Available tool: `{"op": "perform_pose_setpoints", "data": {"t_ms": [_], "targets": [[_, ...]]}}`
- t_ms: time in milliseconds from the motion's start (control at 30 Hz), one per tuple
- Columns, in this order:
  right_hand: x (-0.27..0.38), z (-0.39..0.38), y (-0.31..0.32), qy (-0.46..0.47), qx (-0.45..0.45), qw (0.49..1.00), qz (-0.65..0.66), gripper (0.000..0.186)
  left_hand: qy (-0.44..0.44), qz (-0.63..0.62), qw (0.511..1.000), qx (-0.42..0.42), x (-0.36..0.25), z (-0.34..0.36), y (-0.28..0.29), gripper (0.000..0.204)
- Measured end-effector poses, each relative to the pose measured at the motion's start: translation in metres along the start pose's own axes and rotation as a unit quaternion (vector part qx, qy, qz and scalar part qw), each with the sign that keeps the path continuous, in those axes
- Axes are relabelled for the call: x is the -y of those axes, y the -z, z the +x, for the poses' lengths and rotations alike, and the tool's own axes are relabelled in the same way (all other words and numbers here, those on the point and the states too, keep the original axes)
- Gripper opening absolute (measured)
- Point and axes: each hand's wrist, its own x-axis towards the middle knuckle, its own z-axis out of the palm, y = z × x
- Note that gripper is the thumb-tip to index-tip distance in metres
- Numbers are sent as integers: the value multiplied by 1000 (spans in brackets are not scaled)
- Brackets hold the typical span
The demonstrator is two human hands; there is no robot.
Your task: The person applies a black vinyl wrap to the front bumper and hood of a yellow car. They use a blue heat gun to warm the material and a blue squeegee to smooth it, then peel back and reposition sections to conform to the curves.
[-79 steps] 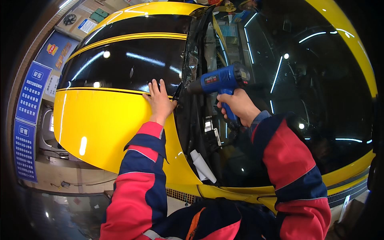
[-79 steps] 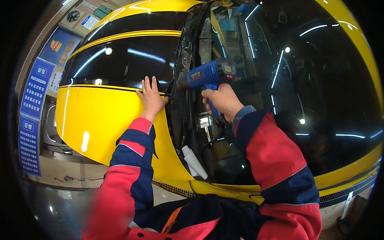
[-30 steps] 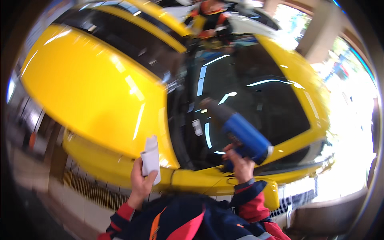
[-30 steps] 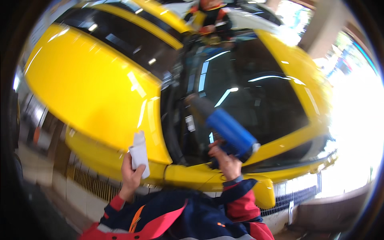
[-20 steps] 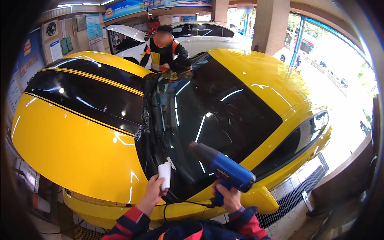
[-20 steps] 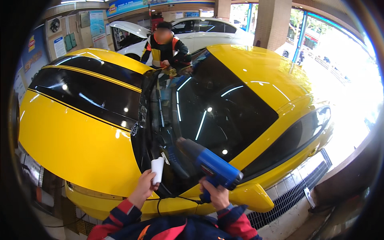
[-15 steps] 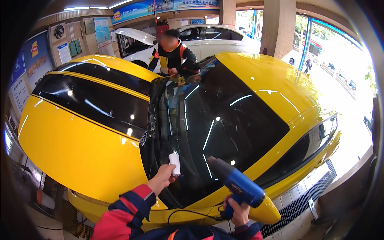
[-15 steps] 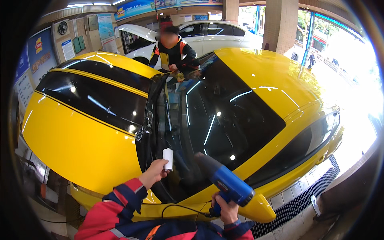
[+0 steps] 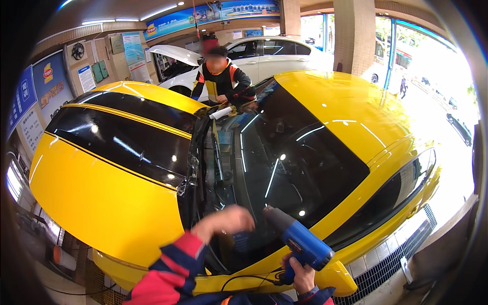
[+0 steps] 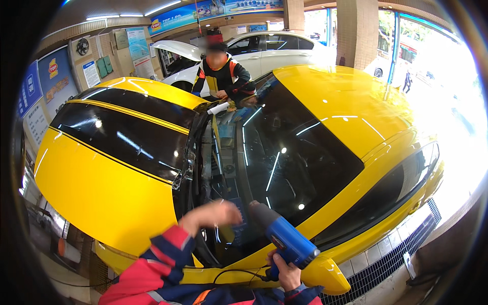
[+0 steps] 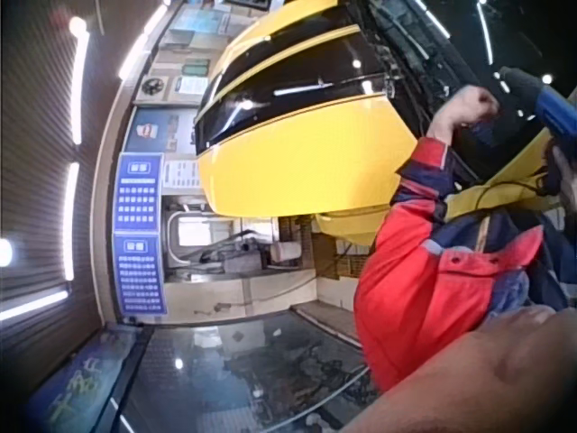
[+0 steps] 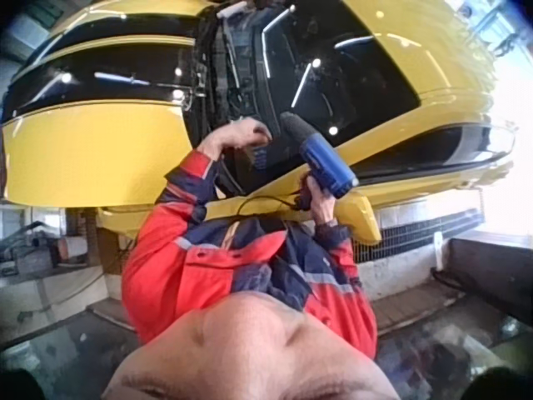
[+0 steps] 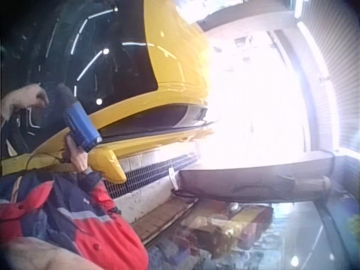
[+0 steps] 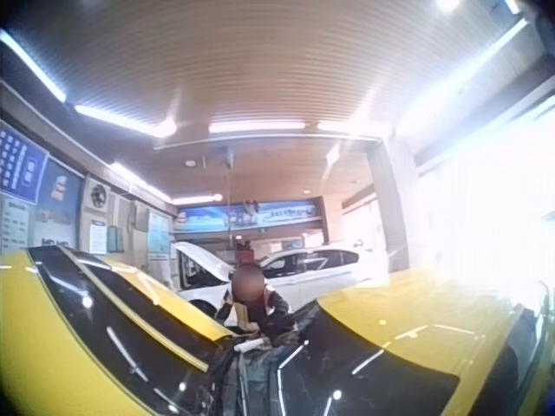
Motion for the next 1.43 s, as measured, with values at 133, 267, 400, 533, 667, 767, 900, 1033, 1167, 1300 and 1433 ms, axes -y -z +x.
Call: {"op": "perform_pose_setpoints", "data": {"t_ms": [133, 267, 400, 533, 667, 767, 900, 1033, 1167, 1300, 1433], "targets": [[-22, 12, -21, -28, 49, 996, -66, 34, 19, -417, 907, -53, -110, -56, -119, 97], [-55, 7, -70, 45, 192, 969, -146, 58, 140, -414, 846, -305, -141, -80, -181, 72], [-45, -20, -63, 163, 310, 908, -231, 59, 154, -409, 813, -385, -138, -127, -193, 47], [-89, -67, 39, 2, 243, 894, -377, 32, 70, -384, 843, -371, -146, -180, -180, 50], [-218, -146, 213, -307, 189, 658, -661, 46, 72, -665, 677, -307, -166, -214, -162, 45], [-298, -203, 295, -305, 257, 715, -574, 35, 75, -485, 777, -393, -174, -228, -150, 35], [-265, -251, 310, -567, 109, 816, -36, 34, 87, -499, 738, -446, -180, -245, -146, 34], [-239, -209, 237, -247, 321, 771, -491, 33, 91, -454, 772, -435, -174, -260, -153, 33], [-243, -209, 181, -302, 64, 937, -162, 29, 67, -427, 796, -424, -169, -268, -162, 34], [-244, -220, 179, -195, 207, 931, -227, 42, 51, -469, 789, -395, -160, -280, -159, 34], [-297, -197, 189, -24, 335, 916, -218, 75, 81, -416, 803, -419, -169, -274, -162, 34]]}}
